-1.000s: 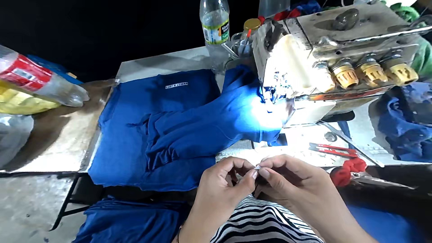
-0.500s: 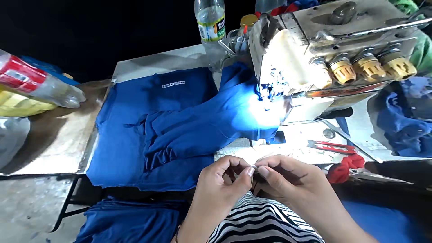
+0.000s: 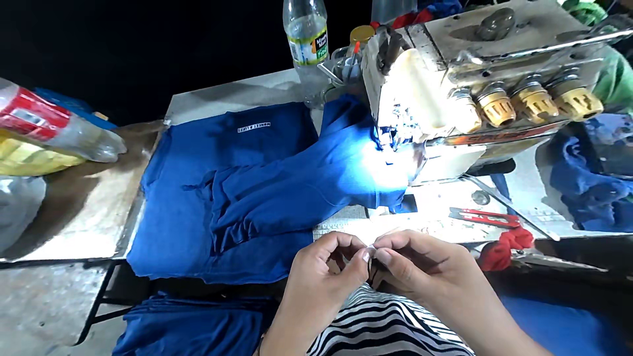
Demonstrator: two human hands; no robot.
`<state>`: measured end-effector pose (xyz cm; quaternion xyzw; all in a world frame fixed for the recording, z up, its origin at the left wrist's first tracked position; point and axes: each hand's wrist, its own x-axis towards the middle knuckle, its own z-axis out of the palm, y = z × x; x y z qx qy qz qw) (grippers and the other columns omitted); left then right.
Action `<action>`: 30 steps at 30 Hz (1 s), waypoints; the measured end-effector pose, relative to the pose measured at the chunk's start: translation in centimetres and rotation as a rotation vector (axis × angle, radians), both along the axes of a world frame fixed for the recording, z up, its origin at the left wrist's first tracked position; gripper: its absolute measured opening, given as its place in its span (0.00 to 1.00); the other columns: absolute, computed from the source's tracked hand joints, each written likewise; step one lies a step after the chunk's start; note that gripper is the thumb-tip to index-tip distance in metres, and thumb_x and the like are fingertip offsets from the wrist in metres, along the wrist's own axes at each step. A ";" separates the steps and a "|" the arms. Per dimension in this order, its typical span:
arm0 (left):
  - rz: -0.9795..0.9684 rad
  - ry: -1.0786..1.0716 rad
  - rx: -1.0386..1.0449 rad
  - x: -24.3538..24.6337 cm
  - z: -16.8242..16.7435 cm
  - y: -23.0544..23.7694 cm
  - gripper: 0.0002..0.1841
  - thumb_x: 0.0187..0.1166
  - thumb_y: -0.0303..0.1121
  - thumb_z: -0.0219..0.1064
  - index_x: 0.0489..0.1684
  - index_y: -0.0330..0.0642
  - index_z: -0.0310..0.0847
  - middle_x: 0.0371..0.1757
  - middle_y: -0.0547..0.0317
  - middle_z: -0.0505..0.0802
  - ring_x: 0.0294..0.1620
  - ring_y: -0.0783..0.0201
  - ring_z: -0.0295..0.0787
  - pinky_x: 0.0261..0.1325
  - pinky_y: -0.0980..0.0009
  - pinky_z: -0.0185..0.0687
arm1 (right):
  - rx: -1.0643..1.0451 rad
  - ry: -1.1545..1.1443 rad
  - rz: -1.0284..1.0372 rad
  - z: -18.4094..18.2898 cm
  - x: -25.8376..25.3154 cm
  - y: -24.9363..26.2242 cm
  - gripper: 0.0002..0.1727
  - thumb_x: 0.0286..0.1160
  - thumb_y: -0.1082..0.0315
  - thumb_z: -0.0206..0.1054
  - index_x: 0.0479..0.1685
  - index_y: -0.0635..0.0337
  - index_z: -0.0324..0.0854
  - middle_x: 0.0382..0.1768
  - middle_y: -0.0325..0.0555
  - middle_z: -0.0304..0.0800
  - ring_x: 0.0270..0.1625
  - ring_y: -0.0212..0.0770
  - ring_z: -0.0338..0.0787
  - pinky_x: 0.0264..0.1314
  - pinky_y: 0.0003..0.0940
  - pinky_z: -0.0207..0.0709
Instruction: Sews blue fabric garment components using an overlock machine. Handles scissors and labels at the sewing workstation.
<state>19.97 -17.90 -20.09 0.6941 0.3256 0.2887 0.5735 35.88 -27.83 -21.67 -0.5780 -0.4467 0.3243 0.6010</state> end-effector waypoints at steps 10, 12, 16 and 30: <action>-0.008 0.022 0.035 0.3 0.0 0.0 0.06 0.77 0.33 0.69 0.41 0.41 0.89 0.35 0.69 0.92 0.34 0.81 0.87 0.36 0.84 0.83 | 0.009 -0.065 -0.021 -0.3 0.1 0.3 0.08 0.80 0.62 0.69 0.41 0.54 0.92 0.35 0.30 0.94 0.35 0.20 0.89 0.36 0.14 0.83; 0.005 -0.002 0.030 0.5 -0.1 0.0 0.07 0.78 0.33 0.68 0.41 0.40 0.89 0.36 0.68 0.93 0.36 0.80 0.88 0.40 0.83 0.85 | 0.014 -0.053 -0.055 -0.3 0.0 0.4 0.08 0.80 0.63 0.69 0.40 0.54 0.92 0.35 0.30 0.94 0.36 0.19 0.88 0.36 0.14 0.82; -0.040 -0.181 -0.078 0.6 -0.7 0.0 0.09 0.80 0.33 0.68 0.47 0.37 0.87 0.42 0.65 0.93 0.44 0.75 0.90 0.49 0.76 0.88 | 0.054 -0.018 -0.142 -0.1 -0.3 0.9 0.07 0.78 0.63 0.71 0.39 0.54 0.92 0.34 0.29 0.94 0.35 0.19 0.88 0.38 0.14 0.82; 0.017 -0.168 -0.002 1.1 -1.0 0.1 0.06 0.78 0.32 0.69 0.40 0.41 0.89 0.39 0.68 0.92 0.42 0.79 0.88 0.47 0.81 0.86 | 0.037 0.048 -0.149 1.1 -0.9 0.9 0.09 0.79 0.65 0.70 0.38 0.61 0.90 0.34 0.34 0.93 0.36 0.22 0.89 0.40 0.18 0.84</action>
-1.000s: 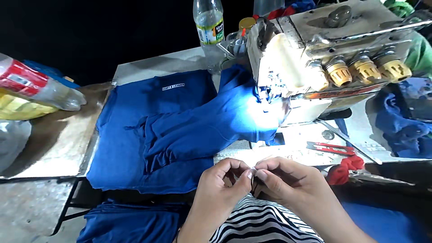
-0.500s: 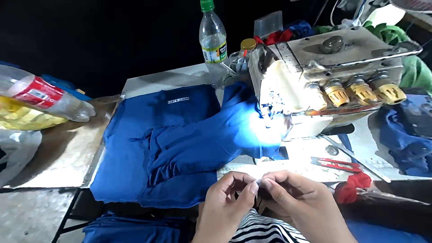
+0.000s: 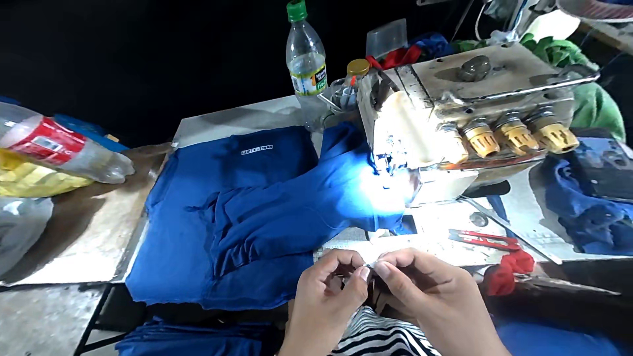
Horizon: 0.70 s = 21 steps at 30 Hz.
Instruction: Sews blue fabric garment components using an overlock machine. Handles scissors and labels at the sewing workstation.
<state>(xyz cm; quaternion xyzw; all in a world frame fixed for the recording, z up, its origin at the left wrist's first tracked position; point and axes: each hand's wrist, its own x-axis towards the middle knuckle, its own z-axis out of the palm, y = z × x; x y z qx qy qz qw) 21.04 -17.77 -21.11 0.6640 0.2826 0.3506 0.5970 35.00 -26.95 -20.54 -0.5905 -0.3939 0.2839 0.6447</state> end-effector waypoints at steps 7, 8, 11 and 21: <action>-0.088 0.036 0.414 2.4 5.6 2.8 0.06 0.79 0.44 0.69 0.37 0.57 0.88 0.63 0.74 0.85 0.57 0.83 0.82 0.51 0.86 0.81 | 0.304 -0.247 -0.065 1.8 1.8 0.6 0.08 0.87 0.58 0.63 0.49 0.49 0.84 0.44 0.28 0.90 0.46 0.19 0.87 0.48 0.16 0.83; -0.100 0.066 0.393 3.3 5.8 3.7 0.05 0.78 0.40 0.70 0.37 0.53 0.88 0.64 0.71 0.86 0.55 0.81 0.84 0.50 0.84 0.85 | 0.254 -0.304 -0.151 1.0 2.5 1.2 0.09 0.87 0.55 0.63 0.53 0.46 0.81 0.47 0.26 0.89 0.47 0.20 0.87 0.49 0.17 0.83; -0.069 0.252 0.295 5.7 4.4 7.1 0.03 0.75 0.33 0.70 0.38 0.48 0.88 0.61 0.65 0.88 0.53 0.72 0.87 0.49 0.74 0.88 | -0.066 -0.269 -0.356 -3.2 4.0 2.9 0.31 0.68 0.45 0.76 0.63 0.56 0.77 0.54 0.41 0.85 0.55 0.33 0.86 0.56 0.32 0.82; -0.074 0.468 0.411 5.9 3.3 8.2 0.09 0.73 0.34 0.70 0.39 0.38 0.90 0.62 0.51 0.87 0.56 0.71 0.87 0.56 0.75 0.86 | -0.097 -0.013 -0.136 -4.2 5.2 2.4 0.15 0.74 0.63 0.73 0.50 0.65 0.86 0.40 0.44 0.89 0.40 0.28 0.87 0.45 0.24 0.82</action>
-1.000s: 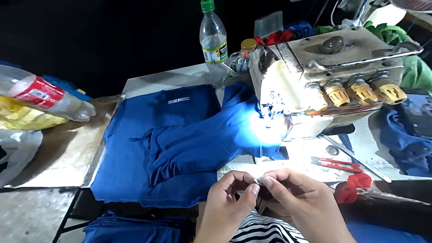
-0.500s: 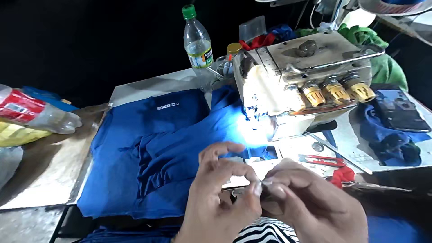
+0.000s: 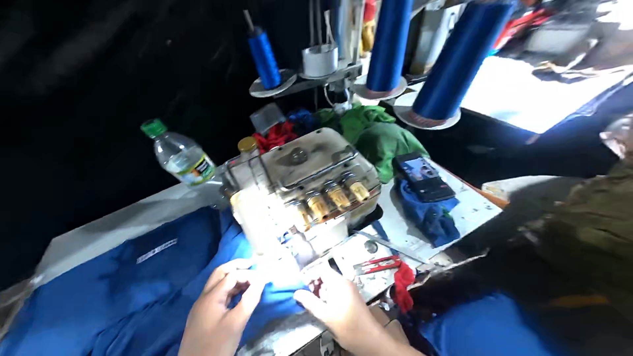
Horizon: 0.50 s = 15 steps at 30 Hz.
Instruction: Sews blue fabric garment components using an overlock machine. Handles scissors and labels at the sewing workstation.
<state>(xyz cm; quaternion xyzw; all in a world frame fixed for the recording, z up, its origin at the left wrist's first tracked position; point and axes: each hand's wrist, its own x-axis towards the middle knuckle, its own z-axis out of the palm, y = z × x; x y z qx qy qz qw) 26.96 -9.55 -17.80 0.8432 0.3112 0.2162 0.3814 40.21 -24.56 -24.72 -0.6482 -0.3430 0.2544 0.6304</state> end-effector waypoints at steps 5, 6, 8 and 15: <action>-0.002 0.037 0.019 0.2 0.3 -0.2 0.07 0.71 0.33 0.71 0.36 0.38 0.90 0.61 0.51 0.86 0.53 0.73 0.87 0.55 0.78 0.85 | 0.016 0.037 0.095 0.0 0.8 -0.6 0.13 0.77 0.63 0.71 0.49 0.65 0.87 0.41 0.45 0.91 0.41 0.27 0.88 0.47 0.23 0.83; 0.002 0.043 0.022 0.4 0.4 -0.3 0.08 0.71 0.34 0.71 0.37 0.39 0.90 0.60 0.53 0.87 0.54 0.73 0.87 0.55 0.78 0.85 | 0.013 0.037 0.086 0.1 0.8 -0.7 0.14 0.76 0.64 0.72 0.52 0.65 0.86 0.41 0.44 0.91 0.40 0.27 0.88 0.46 0.23 0.83; 0.025 0.026 0.046 0.6 0.7 -0.4 0.10 0.70 0.40 0.71 0.38 0.45 0.91 0.55 0.59 0.90 0.52 0.72 0.88 0.53 0.75 0.87 | 0.031 -0.003 0.060 -0.1 0.6 -0.9 0.16 0.74 0.65 0.73 0.56 0.64 0.82 0.41 0.41 0.92 0.40 0.26 0.90 0.45 0.23 0.86; 0.044 0.252 0.084 3.3 3.3 -1.2 0.08 0.72 0.41 0.78 0.42 0.51 0.93 0.56 0.59 0.90 0.65 0.57 0.80 0.66 0.50 0.74 | -0.105 -0.215 -0.016 0.0 -0.2 -1.4 0.20 0.75 0.59 0.69 0.62 0.57 0.83 0.38 0.37 0.93 0.39 0.24 0.91 0.46 0.22 0.87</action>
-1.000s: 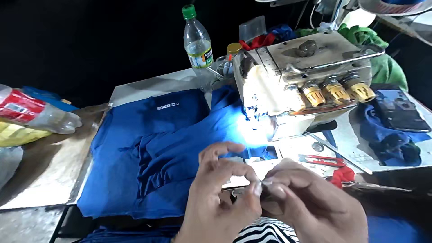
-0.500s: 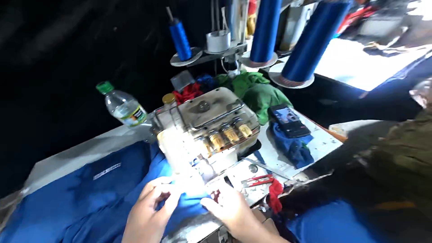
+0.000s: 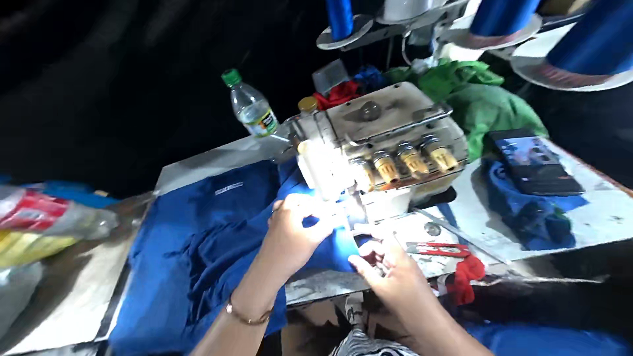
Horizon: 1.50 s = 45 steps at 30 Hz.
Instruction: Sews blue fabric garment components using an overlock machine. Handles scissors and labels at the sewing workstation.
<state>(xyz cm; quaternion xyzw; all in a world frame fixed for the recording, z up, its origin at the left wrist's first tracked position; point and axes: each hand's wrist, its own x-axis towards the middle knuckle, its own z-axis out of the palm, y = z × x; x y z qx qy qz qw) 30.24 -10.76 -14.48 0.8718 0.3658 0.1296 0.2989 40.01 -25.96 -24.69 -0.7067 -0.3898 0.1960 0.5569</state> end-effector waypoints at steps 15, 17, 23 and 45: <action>-0.180 0.073 0.068 0.9 0.0 1.2 0.04 0.74 0.37 0.76 0.35 0.50 0.94 0.37 0.65 0.92 0.46 0.67 0.85 0.53 0.59 0.77 | -0.092 -0.508 0.077 0.3 0.0 1.2 0.31 0.73 0.66 0.61 0.81 0.56 0.76 0.47 0.48 0.87 0.35 0.41 0.89 0.36 0.39 0.86; -0.167 0.081 0.001 1.0 0.4 1.4 0.03 0.76 0.35 0.76 0.37 0.51 0.95 0.38 0.67 0.93 0.44 0.71 0.86 0.51 0.65 0.79 | -0.078 -0.517 0.076 0.2 0.1 1.2 0.31 0.72 0.66 0.62 0.81 0.56 0.76 0.48 0.49 0.87 0.38 0.42 0.91 0.38 0.39 0.87; -0.136 0.102 -0.019 1.3 0.6 1.3 0.03 0.75 0.34 0.76 0.37 0.48 0.94 0.37 0.66 0.92 0.42 0.73 0.86 0.47 0.71 0.80 | -0.074 -0.524 0.074 0.0 -0.1 1.2 0.32 0.74 0.64 0.60 0.83 0.56 0.74 0.51 0.51 0.88 0.41 0.44 0.92 0.39 0.39 0.88; -0.033 0.457 -0.038 3.6 2.3 1.0 0.12 0.79 0.42 0.73 0.36 0.41 0.93 0.40 0.52 0.93 0.49 0.53 0.86 0.55 0.45 0.73 | -0.007 0.052 0.079 0.7 -0.3 -0.2 0.26 0.75 0.61 0.71 0.73 0.55 0.76 0.46 0.35 0.89 0.34 0.21 0.85 0.37 0.18 0.81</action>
